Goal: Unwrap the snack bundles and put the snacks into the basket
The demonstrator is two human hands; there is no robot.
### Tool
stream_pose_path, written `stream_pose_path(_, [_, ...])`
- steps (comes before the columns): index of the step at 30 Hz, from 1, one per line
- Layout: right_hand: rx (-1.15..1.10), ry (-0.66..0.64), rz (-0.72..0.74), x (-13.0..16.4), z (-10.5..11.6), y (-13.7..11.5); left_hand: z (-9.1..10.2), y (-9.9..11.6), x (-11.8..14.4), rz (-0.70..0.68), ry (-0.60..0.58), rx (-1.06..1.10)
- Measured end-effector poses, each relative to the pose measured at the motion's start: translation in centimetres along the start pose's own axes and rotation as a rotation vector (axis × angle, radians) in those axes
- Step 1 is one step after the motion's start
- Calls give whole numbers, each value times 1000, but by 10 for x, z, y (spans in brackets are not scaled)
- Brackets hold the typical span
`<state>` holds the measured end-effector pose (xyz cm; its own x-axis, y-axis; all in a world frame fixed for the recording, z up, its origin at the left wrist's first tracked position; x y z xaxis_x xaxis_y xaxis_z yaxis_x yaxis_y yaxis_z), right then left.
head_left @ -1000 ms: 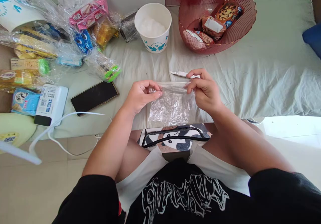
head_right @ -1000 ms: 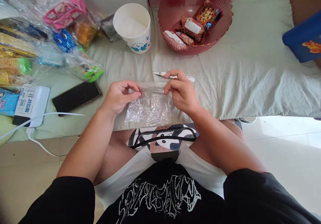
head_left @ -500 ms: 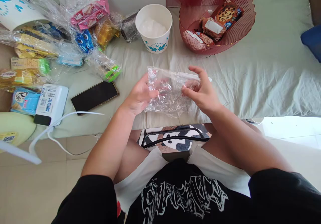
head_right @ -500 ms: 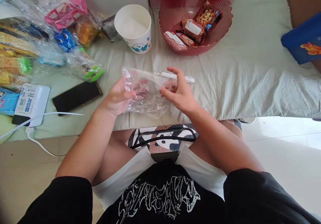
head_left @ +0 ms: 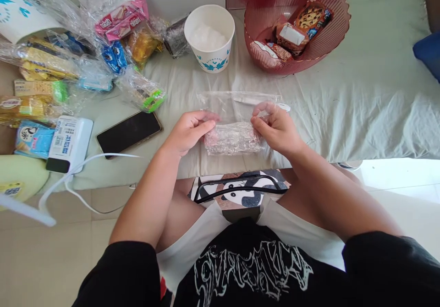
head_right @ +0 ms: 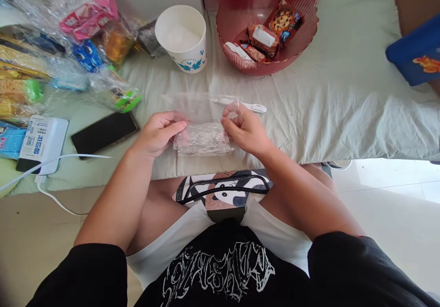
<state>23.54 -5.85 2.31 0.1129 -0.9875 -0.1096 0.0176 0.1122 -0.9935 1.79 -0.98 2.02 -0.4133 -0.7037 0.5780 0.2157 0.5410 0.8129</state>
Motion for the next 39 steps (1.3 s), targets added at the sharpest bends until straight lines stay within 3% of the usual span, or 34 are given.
stream_pose_path(7, [-157, 57, 94, -1, 2, -11, 5, 11, 2, -139, -8, 217])
stream_pose_path(11, [-70, 23, 109, -1, 7, -11, 6, 10, -2, -196, 35, 134])
stream_pose_path(15, [158, 126, 105, -1, 13, -3, 5, 7, -3, -235, 62, 21])
stream_pose_path(19, [-25, 238, 15, -2, 7, 12, 9, 1, -10, -310, 92, 5])
stream_pose_path(22, [-100, 302, 18, -4, 3, 18, 21, 0, -17, -464, 273, -6])
stream_pose_path(24, [-19, 380, 68, -4, 5, 15, 27, 0, -18, -574, 441, -6])
stream_pose_path(26, [95, 425, 120, -3, 6, 10, 26, -1, -16, -613, 506, -37])
stream_pose_path(31, [219, 278, 289, 4, -8, -6, -5, -8, -9, -517, 243, -154])
stream_pose_path(36, [36, -3, 374, 10, -32, -10, -28, -12, -6, -413, -46, -90])
stream_pose_path(39, [-71, -57, 343, 10, -37, -11, -32, -8, -2, -375, -77, -62])
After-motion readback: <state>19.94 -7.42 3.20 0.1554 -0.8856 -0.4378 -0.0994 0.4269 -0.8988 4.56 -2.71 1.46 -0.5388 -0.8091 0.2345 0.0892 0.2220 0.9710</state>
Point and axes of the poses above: each hand's wrist, its own x-axis away from the middle knuckle, its own z-axis out of the back of the hand, y = z × x, the point moved 4 cm from there along -x, towards the middle knuckle, and after that the axes turned 15 degrees about z, right-handed, at the moved point
